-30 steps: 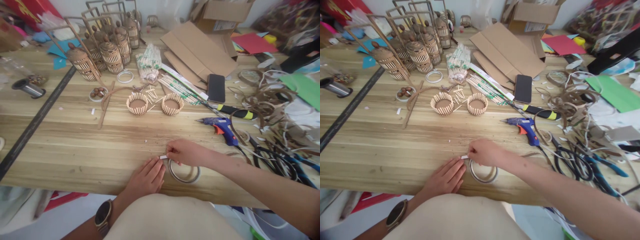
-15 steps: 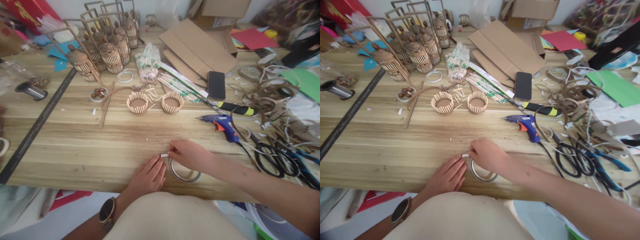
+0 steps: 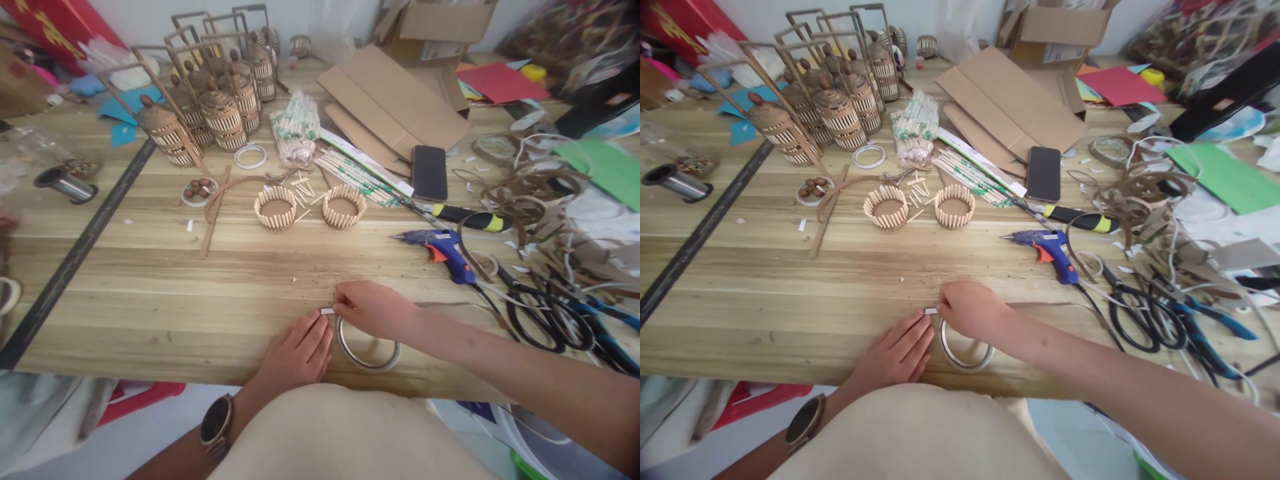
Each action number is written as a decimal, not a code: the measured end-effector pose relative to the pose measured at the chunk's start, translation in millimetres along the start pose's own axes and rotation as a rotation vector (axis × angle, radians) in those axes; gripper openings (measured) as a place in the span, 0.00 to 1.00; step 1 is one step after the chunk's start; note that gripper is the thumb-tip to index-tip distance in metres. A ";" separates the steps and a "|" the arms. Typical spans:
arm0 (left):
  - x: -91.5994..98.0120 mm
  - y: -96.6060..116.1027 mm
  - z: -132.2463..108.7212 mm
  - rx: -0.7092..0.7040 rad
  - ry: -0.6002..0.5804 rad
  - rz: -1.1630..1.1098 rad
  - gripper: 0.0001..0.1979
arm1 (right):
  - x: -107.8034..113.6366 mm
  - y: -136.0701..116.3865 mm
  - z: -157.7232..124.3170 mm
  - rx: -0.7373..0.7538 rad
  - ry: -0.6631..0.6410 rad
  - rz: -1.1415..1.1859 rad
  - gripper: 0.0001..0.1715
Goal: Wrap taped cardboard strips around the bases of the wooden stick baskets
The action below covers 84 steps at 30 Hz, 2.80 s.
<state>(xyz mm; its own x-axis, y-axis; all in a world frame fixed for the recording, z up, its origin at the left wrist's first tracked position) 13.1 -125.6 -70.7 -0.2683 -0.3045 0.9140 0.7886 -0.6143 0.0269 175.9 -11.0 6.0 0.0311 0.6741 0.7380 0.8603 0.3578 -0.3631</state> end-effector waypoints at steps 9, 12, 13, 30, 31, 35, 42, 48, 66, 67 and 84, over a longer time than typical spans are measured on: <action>-0.2 -0.3 -0.4 0.024 -0.001 -0.011 0.17 | 4.6 -7.3 1.8 -0.023 -0.031 -0.075 0.13; 1.8 0.4 1.1 0.074 -0.001 -0.007 0.15 | 5.9 -9.3 1.7 -0.019 -0.039 -0.079 0.14; 2.7 0.6 1.9 0.081 -0.002 -0.005 0.15 | 6.3 -10.0 1.5 -0.019 -0.042 -0.079 0.14; 11.1 -5.2 28.3 0.046 -0.001 -0.034 0.11 | 15.0 6.2 -3.1 -0.037 -0.166 0.253 0.21; 11.2 -5.9 28.7 0.050 -0.003 -0.036 0.11 | 15.0 6.9 -3.6 -0.029 -0.156 0.260 0.20; 12.1 -8.3 30.1 0.062 -0.018 -0.042 0.13 | 15.1 7.5 -5.9 0.002 -0.125 0.275 0.16; 10.7 -9.8 31.0 0.087 -0.034 -0.065 0.15 | 13.1 14.2 -9.8 -0.018 -0.061 0.249 0.11; 7.4 -9.7 32.6 0.076 -0.061 -0.069 0.17 | 15.2 20.3 -11.9 -0.035 -0.084 0.218 0.12; 20.5 -21.2 59.5 0.198 -0.239 -0.276 0.10 | 11.9 20.2 -10.4 0.005 -0.057 0.164 0.09; 22.8 -23.7 63.3 0.234 -0.244 -0.323 0.09 | 12.9 17.9 -12.9 0.010 -0.043 0.160 0.08; 39.0 -25.6 92.7 0.738 -0.413 -0.855 0.10 | 2.6 -9.2 -53.2 0.063 0.327 -0.212 0.07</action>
<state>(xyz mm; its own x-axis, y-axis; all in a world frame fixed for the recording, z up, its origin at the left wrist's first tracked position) 33.7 -54.2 1.8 -0.7679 0.3371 0.5447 0.6051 0.1026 0.7895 195.1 -46.9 41.5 0.0256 0.3434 0.9388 0.8322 0.5130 -0.2103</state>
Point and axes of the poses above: each hand's wrist, its own z-axis towards the middle knuckle, its own x-axis out of the back of the hand, y = z × x, the point moved 1 cm from there along z, towards the middle knuckle, and after that the axes turned 5 degrees about x, right-handed, at the moved point
